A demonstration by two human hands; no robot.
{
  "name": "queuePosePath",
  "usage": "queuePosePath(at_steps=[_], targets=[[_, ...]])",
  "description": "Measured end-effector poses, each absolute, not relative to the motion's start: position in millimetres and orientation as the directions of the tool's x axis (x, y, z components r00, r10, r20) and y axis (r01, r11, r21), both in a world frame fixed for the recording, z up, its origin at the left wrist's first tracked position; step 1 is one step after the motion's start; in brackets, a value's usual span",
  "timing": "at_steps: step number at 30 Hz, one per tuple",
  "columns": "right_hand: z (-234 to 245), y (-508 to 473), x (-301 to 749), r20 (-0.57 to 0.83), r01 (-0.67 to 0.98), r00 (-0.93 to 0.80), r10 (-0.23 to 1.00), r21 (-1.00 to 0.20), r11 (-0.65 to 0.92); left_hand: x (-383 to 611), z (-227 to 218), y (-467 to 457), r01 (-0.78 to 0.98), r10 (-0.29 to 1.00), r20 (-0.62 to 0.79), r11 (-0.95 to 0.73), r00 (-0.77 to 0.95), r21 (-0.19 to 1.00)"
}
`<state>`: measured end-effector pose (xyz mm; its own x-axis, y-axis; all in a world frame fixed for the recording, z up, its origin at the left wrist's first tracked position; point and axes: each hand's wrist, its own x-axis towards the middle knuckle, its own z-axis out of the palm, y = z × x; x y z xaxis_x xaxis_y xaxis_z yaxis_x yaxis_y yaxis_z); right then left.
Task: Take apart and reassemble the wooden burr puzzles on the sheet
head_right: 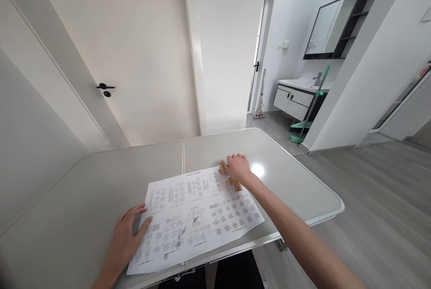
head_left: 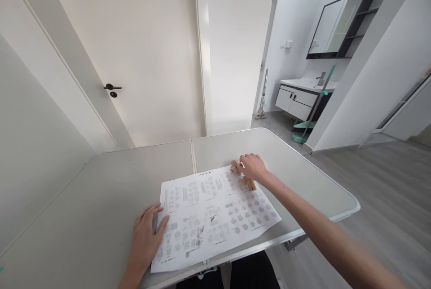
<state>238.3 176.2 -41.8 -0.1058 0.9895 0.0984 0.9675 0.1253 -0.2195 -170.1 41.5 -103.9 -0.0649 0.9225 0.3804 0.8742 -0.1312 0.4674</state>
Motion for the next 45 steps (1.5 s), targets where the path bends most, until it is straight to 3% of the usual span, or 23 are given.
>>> queuePosePath(at_steps=[6,12,14,16,18,21,24,28,33,45], targets=[[-39.7,184.5,230.6,0.017,0.977,-0.15,0.989,-0.151,0.151,-175.0,-109.6,39.3,0.883,0.905,0.423,-0.17,-0.035,0.438],[-23.7,154.6,209.8,0.121,0.93,-0.235,0.965,-0.262,0.259,-154.3,-94.4,38.6,0.839,0.884,0.466,-0.238,-0.021,0.49],[-18.5,138.4,196.4,0.159,0.884,-0.29,0.944,-0.333,0.328,-131.0,-78.1,46.7,0.754,0.921,0.389,-0.27,0.02,0.599],[-15.7,124.1,182.1,0.169,0.832,-0.341,0.925,-0.405,0.381,-104.5,-60.2,60.7,0.612,0.971,0.193,-0.241,0.144,0.754],[-16.2,114.1,169.2,0.187,0.695,-0.379,0.906,-0.588,0.413,-81.8,-46.1,78.6,0.443,0.957,0.078,-0.201,0.28,0.874],[-24.2,108.4,156.1,0.197,0.44,-0.36,0.912,-0.826,0.352,-64.4,-40.3,105.3,0.188,0.889,0.059,-0.16,0.453,0.969],[-37.9,112.1,150.2,0.09,0.287,-0.342,0.935,-0.938,0.195,-66.1,-50.5,123.9,0.067,0.858,0.056,-0.104,0.511,0.992],[-52.9,126.2,145.4,-0.074,0.11,-0.557,0.827,-0.994,-0.014,-78.5,-65.0,134.9,0.078,0.877,0.035,-0.082,0.479,0.994],[-63.9,148.7,136.5,-0.113,0.04,-0.74,0.663,-0.991,-0.124,-87.0,-64.6,139.0,0.04,0.854,0.025,-0.054,0.519,0.998],[-88.2,155.6,119.6,0.028,0.128,-0.513,0.858,-0.986,0.109,-93.1,-67.8,140.6,0.248,0.929,0.089,-0.187,0.359,0.951]])
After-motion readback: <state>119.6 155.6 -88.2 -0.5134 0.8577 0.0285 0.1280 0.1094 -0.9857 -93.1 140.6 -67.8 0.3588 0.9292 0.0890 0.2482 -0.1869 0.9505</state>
